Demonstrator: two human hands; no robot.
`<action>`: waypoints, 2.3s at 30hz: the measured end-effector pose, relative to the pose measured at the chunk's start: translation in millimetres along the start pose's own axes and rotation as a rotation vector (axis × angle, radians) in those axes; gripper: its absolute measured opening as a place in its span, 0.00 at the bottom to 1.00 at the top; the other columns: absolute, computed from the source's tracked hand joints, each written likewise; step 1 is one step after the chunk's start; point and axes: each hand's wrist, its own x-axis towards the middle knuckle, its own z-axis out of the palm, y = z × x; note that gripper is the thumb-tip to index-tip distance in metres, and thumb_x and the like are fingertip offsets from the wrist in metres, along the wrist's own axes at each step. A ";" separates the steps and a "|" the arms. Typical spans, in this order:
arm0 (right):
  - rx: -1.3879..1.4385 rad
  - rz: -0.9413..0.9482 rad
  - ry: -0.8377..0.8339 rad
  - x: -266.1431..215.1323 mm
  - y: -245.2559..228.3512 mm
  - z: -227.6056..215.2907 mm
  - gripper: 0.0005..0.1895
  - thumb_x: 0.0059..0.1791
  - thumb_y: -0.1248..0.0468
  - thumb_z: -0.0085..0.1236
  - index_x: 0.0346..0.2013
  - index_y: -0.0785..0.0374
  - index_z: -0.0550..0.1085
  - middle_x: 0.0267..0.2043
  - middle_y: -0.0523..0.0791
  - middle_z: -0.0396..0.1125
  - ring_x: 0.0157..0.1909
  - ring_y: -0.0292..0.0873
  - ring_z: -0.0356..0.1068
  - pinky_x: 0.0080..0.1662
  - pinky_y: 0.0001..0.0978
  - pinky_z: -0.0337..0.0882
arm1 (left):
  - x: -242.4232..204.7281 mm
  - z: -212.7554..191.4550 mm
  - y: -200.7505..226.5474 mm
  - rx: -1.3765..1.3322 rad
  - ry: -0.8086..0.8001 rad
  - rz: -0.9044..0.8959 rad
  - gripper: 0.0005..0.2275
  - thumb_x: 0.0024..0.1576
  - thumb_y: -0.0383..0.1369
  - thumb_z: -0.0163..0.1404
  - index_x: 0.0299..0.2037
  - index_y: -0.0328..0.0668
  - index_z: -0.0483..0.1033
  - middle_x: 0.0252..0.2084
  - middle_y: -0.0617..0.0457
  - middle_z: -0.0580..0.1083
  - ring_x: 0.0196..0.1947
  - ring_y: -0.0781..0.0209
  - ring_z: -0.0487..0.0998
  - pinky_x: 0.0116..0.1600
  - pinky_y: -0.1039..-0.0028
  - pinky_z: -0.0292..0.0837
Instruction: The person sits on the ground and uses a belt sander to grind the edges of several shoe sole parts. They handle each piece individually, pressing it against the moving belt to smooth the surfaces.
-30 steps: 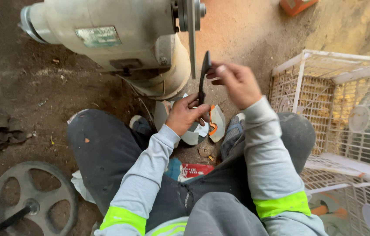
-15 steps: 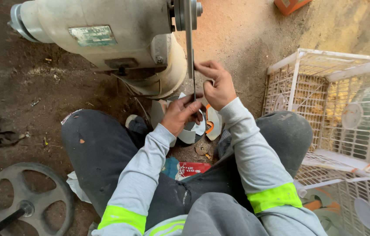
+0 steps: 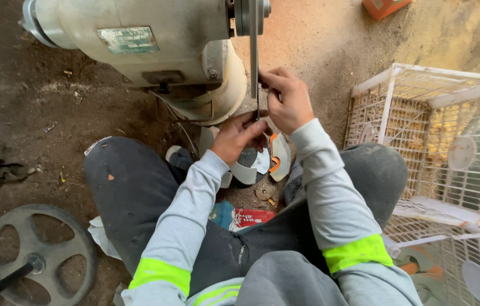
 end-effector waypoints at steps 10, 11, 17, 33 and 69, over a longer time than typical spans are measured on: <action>0.034 0.134 -0.318 -18.9 25.1 -13.7 0.20 0.47 0.76 0.45 0.48 0.66 0.80 0.42 0.49 0.76 0.44 0.43 0.77 0.49 0.32 0.75 | -24.8 7.0 -36.7 0.115 0.081 -0.041 0.23 0.59 0.36 0.56 0.61 0.31 0.69 0.47 0.46 0.79 0.42 0.59 0.81 0.46 0.71 0.79; 0.041 0.212 -0.411 -21.1 28.3 -24.6 0.18 0.46 0.76 0.46 0.46 0.67 0.81 0.40 0.49 0.77 0.42 0.42 0.77 0.48 0.32 0.75 | -32.2 12.8 -42.2 0.267 0.130 -0.007 0.25 0.56 0.36 0.59 0.60 0.30 0.69 0.47 0.44 0.79 0.44 0.57 0.81 0.48 0.70 0.79; 0.295 0.317 -0.500 -42.7 34.0 -68.5 0.19 0.49 0.77 0.44 0.48 0.70 0.79 0.39 0.45 0.77 0.42 0.35 0.72 0.48 0.29 0.74 | -51.6 21.6 -43.5 1.013 0.446 0.308 0.32 0.52 0.39 0.66 0.61 0.26 0.68 0.52 0.33 0.77 0.51 0.42 0.80 0.54 0.63 0.75; -0.129 -0.054 0.103 -6.5 8.8 16.3 0.24 0.45 0.77 0.46 0.54 0.69 0.78 0.48 0.52 0.73 0.48 0.52 0.72 0.49 0.38 0.72 | 1.7 6.0 6.2 -0.052 0.067 0.065 0.18 0.63 0.38 0.56 0.52 0.27 0.75 0.36 0.51 0.76 0.31 0.65 0.75 0.38 0.75 0.73; -0.431 0.533 -0.400 -107.1 95.1 72.9 0.20 0.41 0.62 0.62 0.47 0.59 0.79 0.45 0.54 0.76 0.49 0.56 0.76 0.55 0.42 0.74 | -99.1 -36.9 -18.9 1.213 0.081 -0.249 0.29 0.56 0.45 0.53 0.66 0.46 0.64 0.58 0.44 0.73 0.59 0.47 0.76 0.63 0.62 0.71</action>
